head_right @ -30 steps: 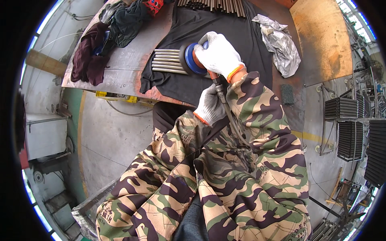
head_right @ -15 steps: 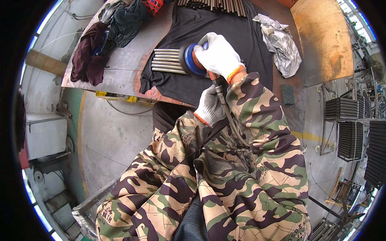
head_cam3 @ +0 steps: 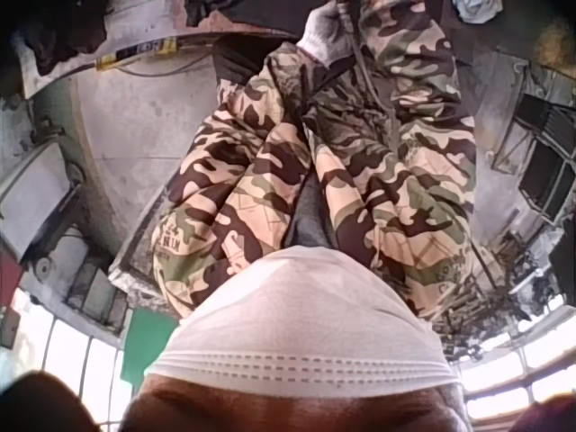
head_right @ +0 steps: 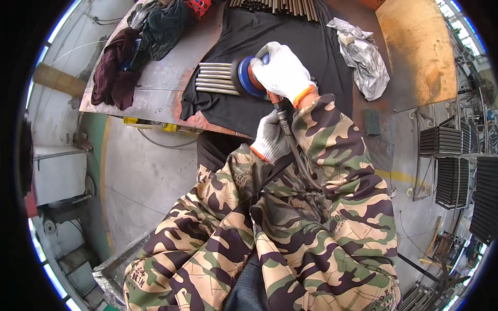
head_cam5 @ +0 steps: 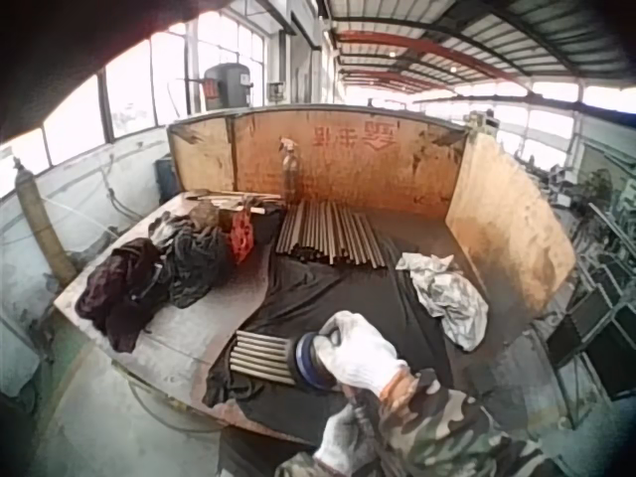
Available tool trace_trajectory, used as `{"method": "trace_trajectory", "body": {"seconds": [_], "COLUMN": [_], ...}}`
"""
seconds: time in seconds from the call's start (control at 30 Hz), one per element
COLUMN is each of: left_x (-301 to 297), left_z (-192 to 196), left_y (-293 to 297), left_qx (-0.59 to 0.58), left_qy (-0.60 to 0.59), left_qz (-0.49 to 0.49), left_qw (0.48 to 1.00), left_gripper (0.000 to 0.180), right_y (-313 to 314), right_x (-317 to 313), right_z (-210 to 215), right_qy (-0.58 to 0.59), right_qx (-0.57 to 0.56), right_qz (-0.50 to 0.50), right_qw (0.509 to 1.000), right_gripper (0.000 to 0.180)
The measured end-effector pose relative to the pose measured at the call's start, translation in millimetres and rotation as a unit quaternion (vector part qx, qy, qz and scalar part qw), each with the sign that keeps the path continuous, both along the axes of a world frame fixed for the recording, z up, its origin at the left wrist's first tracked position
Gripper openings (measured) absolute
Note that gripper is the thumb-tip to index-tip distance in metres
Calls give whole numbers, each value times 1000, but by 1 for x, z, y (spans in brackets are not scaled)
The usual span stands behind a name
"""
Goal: Grinding and smoothing the ends of bundles of metal rods using a handheld orbital sander.
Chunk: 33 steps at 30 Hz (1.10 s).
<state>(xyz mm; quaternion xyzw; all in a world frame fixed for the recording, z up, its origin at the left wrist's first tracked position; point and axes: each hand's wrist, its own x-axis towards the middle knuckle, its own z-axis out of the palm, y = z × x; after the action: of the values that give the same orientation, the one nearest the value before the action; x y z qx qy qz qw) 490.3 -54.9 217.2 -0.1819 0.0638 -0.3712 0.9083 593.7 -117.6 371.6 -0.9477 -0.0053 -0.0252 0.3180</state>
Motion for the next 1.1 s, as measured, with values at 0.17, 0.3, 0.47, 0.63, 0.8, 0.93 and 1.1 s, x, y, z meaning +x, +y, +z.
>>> {"method": "trace_trajectory", "body": {"seconds": [0.17,0.3,0.47,0.63,0.8,0.93,1.1], "left_x": [2,4,1,2,-1,-1,0], "left_z": [13,2,-6,15,-3,6,5], "left_y": [-2,11,-1,-1,-2,-1,-2], "left_qx": [15,46,-17,65,-59,-1,16], "left_qy": [16,6,-16,16,-35,1,-3], "left_qz": [-18,-9,-19,-22,-24,-8,-9], "left_qw": [1000,999,1000,998,997,1000,1000], "left_gripper": [40,41,42,39,40,38,38], "right_y": [-7,7,-1,-6,-4,-6,-6], "right_x": [-2,3,-3,-2,-2,-2,-2], "right_z": [3,-5,7,2,7,3,6], "right_qy": [-14,-2,-1,-5,-11,-21,-10], "right_qx": [0,11,9,3,4,8,18], "right_qz": [-12,12,-7,-8,-3,-4,-1], "right_qw": [1000,1000,1000,1000,1000,1000,1000], "right_gripper": [35,35,35,36,36,36,35]}}
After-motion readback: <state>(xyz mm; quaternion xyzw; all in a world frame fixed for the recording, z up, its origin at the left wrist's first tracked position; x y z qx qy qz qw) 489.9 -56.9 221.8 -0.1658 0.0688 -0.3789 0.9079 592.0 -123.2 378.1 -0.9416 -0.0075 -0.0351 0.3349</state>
